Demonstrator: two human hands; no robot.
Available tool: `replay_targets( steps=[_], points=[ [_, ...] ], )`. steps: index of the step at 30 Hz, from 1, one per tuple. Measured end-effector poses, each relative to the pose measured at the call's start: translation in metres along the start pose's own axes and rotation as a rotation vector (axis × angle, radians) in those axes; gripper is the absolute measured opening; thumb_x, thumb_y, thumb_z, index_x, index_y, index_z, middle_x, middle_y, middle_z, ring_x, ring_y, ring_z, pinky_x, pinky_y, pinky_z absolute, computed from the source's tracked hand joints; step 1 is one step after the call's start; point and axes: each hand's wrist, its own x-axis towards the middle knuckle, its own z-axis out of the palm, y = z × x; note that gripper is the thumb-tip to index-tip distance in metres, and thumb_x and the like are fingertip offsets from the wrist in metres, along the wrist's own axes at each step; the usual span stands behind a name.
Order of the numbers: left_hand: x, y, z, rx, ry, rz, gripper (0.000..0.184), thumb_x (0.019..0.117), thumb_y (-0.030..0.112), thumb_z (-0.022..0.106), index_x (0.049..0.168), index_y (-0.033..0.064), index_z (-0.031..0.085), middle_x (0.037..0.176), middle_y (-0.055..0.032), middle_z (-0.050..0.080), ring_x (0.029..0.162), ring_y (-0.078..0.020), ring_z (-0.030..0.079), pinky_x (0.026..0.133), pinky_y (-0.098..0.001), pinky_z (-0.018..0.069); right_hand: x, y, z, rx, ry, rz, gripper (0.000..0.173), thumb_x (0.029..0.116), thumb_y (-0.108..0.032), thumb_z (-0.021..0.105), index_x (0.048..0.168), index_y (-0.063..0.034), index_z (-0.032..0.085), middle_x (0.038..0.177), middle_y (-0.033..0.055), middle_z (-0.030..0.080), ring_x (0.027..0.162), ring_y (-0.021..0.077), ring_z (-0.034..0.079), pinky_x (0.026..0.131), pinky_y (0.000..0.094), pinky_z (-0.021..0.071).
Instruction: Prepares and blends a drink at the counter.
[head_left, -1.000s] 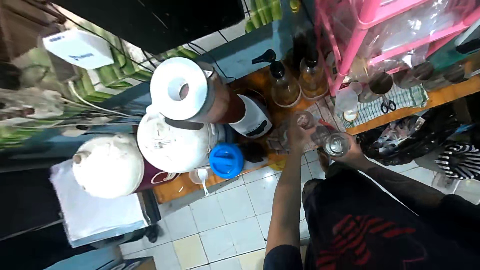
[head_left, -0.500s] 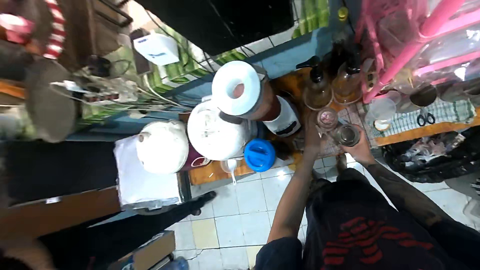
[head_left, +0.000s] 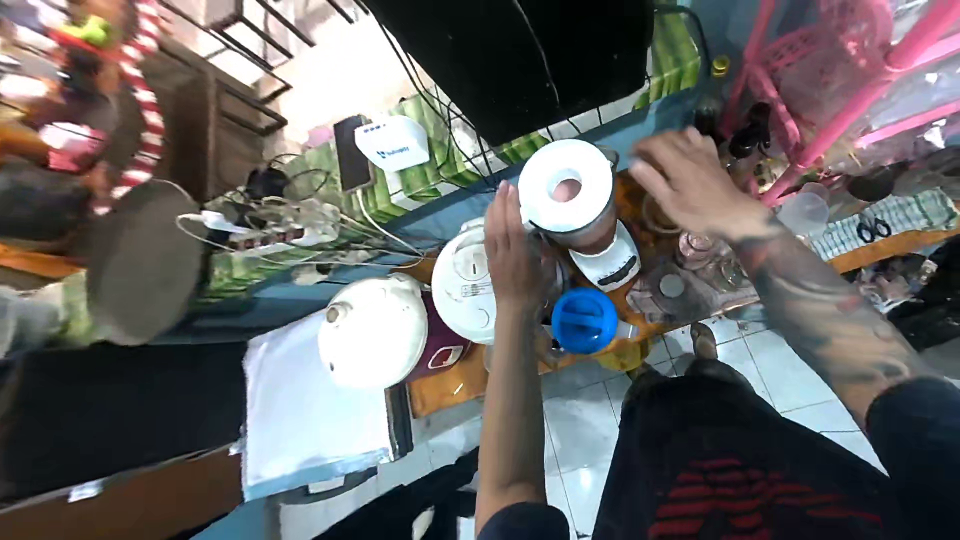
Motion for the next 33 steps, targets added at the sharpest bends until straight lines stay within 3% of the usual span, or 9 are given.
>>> replay_targets(
  steps=[6, 10, 18, 22, 25, 27, 29, 31, 33],
  points=[
    [-0.007, -0.012, 0.028, 0.045, 0.060, -0.074, 0.051, 0.0992, 0.008, 0.049, 0.150, 0.0019, 0.045, 0.154, -0.0190, 0.049, 0.142, -0.0295, 0.049, 0.112, -0.0434, 0.0466, 0.073, -0.032, 0.019, -0.174, -0.213, 0.126, 0.070, 0.1040, -0.064, 0.034, 0.123, -0.0032, 0.062, 0.133, 0.0212, 0.058, 0.134, 0.0417, 0.048, 0.106, 0.0640, 0.0393],
    [-0.007, -0.011, 0.035, 0.038, 0.137, -0.090, 0.049, 0.0993, 0.000, 0.051, 0.147, -0.0040, 0.046, 0.148, -0.0244, 0.053, 0.136, -0.0318, 0.056, 0.110, -0.0410, 0.0495, 0.087, -0.040, 0.009, -0.091, -0.245, 0.142, 0.063, 0.1017, -0.061, 0.039, 0.122, -0.0061, 0.063, 0.132, 0.0172, 0.059, 0.134, 0.0384, 0.048, 0.105, 0.0657, 0.0400],
    [-0.017, -0.011, 0.047, 0.039, 0.109, -0.262, 0.053, 0.1048, 0.010, 0.049, 0.153, -0.0097, 0.035, 0.148, -0.0273, 0.052, 0.136, -0.0332, 0.055, 0.113, -0.0406, 0.0456, 0.086, -0.148, -0.043, -0.301, -0.034, -0.255, 0.062, 0.1034, -0.064, 0.037, 0.114, -0.0095, 0.065, 0.115, 0.0121, 0.064, 0.116, 0.0327, 0.058, 0.100, 0.0574, 0.0396],
    [-0.023, -0.012, 0.054, 0.078, 0.101, -0.289, 0.050, 0.1061, 0.017, 0.047, 0.148, -0.0108, 0.042, 0.143, -0.0309, 0.054, 0.135, -0.0377, 0.055, 0.114, -0.0423, 0.0438, 0.046, -0.122, -0.023, 0.146, 0.378, -0.428, 0.031, 0.1086, -0.021, 0.044, 0.122, -0.0036, 0.066, 0.124, 0.0109, 0.066, 0.124, 0.0232, 0.058, 0.107, 0.0446, 0.0470],
    [-0.032, -0.011, 0.059, 0.150, 0.120, -0.221, 0.037, 0.1087, 0.016, 0.043, 0.126, -0.0112, 0.061, 0.131, -0.0335, 0.061, 0.125, -0.0453, 0.059, 0.108, -0.0515, 0.0476, -0.004, -0.046, 0.060, 0.589, 0.599, -0.082, 0.029, 0.1029, -0.003, 0.045, 0.128, 0.0066, 0.057, 0.136, 0.0181, 0.060, 0.127, 0.0219, 0.059, 0.105, 0.0386, 0.0525],
    [-0.034, -0.008, 0.059, 0.169, 0.154, -0.230, 0.032, 0.1086, 0.018, 0.047, 0.109, -0.0058, 0.068, 0.108, -0.0278, 0.069, 0.105, -0.0426, 0.068, 0.091, -0.0518, 0.0549, -0.029, -0.003, 0.122, 0.703, 0.568, 0.243, 0.044, 0.0939, 0.000, 0.051, 0.138, -0.0001, 0.048, 0.145, 0.0141, 0.055, 0.126, 0.0194, 0.058, 0.100, 0.0362, 0.0538],
    [-0.036, -0.010, 0.060, 0.111, 0.158, -0.278, 0.029, 0.1079, 0.021, 0.051, 0.109, -0.0016, 0.069, 0.106, -0.0229, 0.070, 0.104, -0.0363, 0.069, 0.091, -0.0497, 0.0551, -0.039, 0.027, 0.168, 0.729, 0.435, 0.354, 0.073, 0.0826, 0.000, 0.067, 0.150, -0.0037, 0.039, 0.155, 0.0154, 0.045, 0.136, 0.0241, 0.051, 0.108, 0.0414, 0.0507],
    [-0.035, -0.018, 0.060, -0.010, 0.223, -0.264, 0.024, 0.1024, 0.019, 0.061, 0.105, -0.0031, 0.070, 0.099, -0.0212, 0.072, 0.095, -0.0322, 0.071, 0.084, -0.0487, 0.0577, -0.038, 0.040, 0.198, 0.703, 0.293, 0.339, 0.110, 0.0665, -0.013, 0.088, 0.159, -0.0080, 0.028, 0.165, 0.0159, 0.029, 0.150, 0.0282, 0.036, 0.119, 0.0470, 0.0413],
    [-0.034, -0.033, 0.048, -0.345, 0.159, -0.295, 0.034, 0.0950, 0.019, 0.072, 0.118, -0.0051, 0.065, 0.111, -0.0177, 0.070, 0.105, -0.0237, 0.069, 0.094, -0.0428, 0.0573, -0.030, 0.032, 0.208, 0.683, 0.174, 0.357, 0.142, 0.0544, -0.034, 0.100, 0.165, -0.0168, 0.013, 0.170, 0.0144, 0.019, 0.153, 0.0298, 0.029, 0.122, 0.0507, 0.0359]
  ],
)
